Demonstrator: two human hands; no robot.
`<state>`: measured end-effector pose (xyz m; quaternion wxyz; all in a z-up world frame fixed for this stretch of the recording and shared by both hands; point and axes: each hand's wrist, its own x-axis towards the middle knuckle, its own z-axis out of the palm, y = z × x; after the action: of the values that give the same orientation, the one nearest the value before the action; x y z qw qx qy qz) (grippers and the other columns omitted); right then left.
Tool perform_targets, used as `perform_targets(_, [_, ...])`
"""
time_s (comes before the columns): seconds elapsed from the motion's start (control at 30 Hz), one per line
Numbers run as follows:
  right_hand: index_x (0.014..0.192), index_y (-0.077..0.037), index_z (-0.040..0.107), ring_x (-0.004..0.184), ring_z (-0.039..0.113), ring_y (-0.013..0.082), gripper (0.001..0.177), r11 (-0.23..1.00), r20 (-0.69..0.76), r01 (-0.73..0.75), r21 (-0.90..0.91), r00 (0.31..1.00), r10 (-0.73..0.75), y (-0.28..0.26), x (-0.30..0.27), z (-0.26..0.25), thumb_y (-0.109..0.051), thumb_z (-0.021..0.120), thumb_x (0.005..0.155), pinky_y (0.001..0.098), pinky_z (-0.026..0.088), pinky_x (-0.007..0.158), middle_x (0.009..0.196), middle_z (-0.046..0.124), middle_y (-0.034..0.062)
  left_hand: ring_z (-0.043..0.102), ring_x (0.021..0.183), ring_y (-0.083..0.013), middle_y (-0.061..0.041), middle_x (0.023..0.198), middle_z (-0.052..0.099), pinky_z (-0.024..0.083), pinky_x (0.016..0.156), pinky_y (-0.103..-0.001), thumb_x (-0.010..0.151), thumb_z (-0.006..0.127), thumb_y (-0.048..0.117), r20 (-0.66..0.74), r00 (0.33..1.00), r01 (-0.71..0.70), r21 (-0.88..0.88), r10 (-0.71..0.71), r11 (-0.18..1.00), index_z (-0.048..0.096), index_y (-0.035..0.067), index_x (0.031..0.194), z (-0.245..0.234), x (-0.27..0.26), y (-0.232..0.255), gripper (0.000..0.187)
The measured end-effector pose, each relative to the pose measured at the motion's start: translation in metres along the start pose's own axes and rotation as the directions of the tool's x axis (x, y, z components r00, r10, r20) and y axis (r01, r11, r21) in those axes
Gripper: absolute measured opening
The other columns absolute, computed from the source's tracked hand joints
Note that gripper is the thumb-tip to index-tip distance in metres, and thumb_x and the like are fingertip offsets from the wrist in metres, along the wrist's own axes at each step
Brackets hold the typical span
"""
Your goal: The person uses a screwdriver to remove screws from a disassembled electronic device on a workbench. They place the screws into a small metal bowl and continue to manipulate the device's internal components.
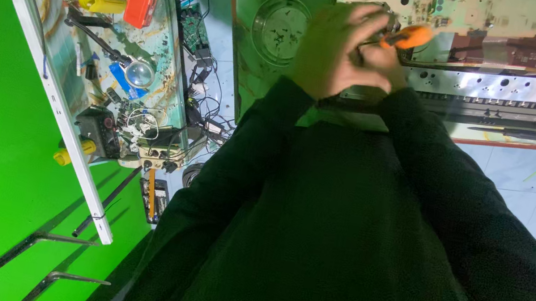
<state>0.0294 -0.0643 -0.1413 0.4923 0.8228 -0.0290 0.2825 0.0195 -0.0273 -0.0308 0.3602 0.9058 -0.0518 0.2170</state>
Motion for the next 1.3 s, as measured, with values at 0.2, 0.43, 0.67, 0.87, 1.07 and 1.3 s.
perform_targets(0.2, [0.109,0.002,0.071,0.089,0.073,0.0326,0.012,-0.670,-0.493,0.071,0.739,0.735,-0.466,0.051,0.022,0.125,-0.009,0.066,0.109,0.0411,0.058,0.081,0.102,0.074,0.0192,0.045,0.137,-0.0365,-0.010,0.140,0.056,0.027,0.119,-0.056,0.096,0.063,0.020,-0.029,0.915,0.395,0.264,-0.402,0.880,0.072,0.019,0.115,-0.002,-0.053,-0.034,0.020])
perform_targets(0.43, [0.107,0.006,0.072,0.092,0.073,0.0348,0.017,-0.651,-0.464,0.085,0.754,0.772,-0.435,0.065,0.027,0.118,-0.010,0.067,0.109,0.0411,0.057,0.084,0.101,0.074,0.0220,0.042,0.141,-0.0343,-0.006,0.143,0.054,0.017,0.122,-0.064,0.092,0.064,0.018,0.044,0.929,0.346,0.243,-0.367,0.906,0.070,0.018,0.111,0.004,-0.068,-0.037,0.020])
perform_targets(0.67, [0.105,0.007,0.072,0.095,0.074,0.0361,0.019,-0.651,-0.432,0.038,0.758,0.777,-0.458,0.062,0.028,0.118,-0.010,0.067,0.110,0.0415,0.058,0.088,0.103,0.074,0.0230,0.042,0.144,-0.0365,-0.007,0.149,0.050,0.030,0.122,-0.056,0.098,0.065,0.017,0.077,0.919,0.377,0.119,-0.387,0.918,0.067,0.016,0.116,0.012,-0.073,-0.038,0.018])
perform_targets(0.87, [0.107,0.008,0.073,0.092,0.074,0.0350,0.022,-0.647,-0.372,-0.015,0.762,0.808,-0.457,0.076,0.032,0.111,-0.012,0.066,0.110,0.0400,0.058,0.084,0.102,0.075,0.0233,0.048,0.133,-0.0340,-0.005,0.139,0.055,0.030,0.112,-0.059,0.084,0.077,0.028,0.046,0.908,0.394,0.241,-0.416,0.887,0.072,0.016,0.108,0.007,-0.066,-0.024,0.027])
perform_targets(1.07, [0.109,0.004,0.075,0.083,0.074,0.0214,0.021,-0.602,-0.244,-0.236,0.763,0.757,-0.606,0.097,0.039,0.103,-0.013,0.062,0.111,0.0337,0.058,0.078,0.098,0.077,0.0147,0.057,0.112,-0.0320,-0.010,0.119,0.066,0.048,0.093,-0.045,0.090,0.078,0.041,0.110,0.907,0.383,0.182,-0.405,0.906,0.072,0.014,0.123,0.012,-0.068,-0.029,0.043])
perform_targets(1.3, [0.111,0.005,0.074,0.085,0.074,0.0186,0.016,-0.666,-0.198,-0.302,0.682,0.801,-0.565,0.128,0.043,0.083,-0.007,0.065,0.109,0.0293,0.057,0.079,0.096,0.077,0.0120,0.062,0.091,-0.0293,-0.007,0.097,0.077,0.049,0.083,-0.042,0.095,0.071,0.029,0.045,0.941,0.330,0.087,-0.335,0.940,0.078,0.013,0.106,0.005,-0.061,-0.015,0.021])
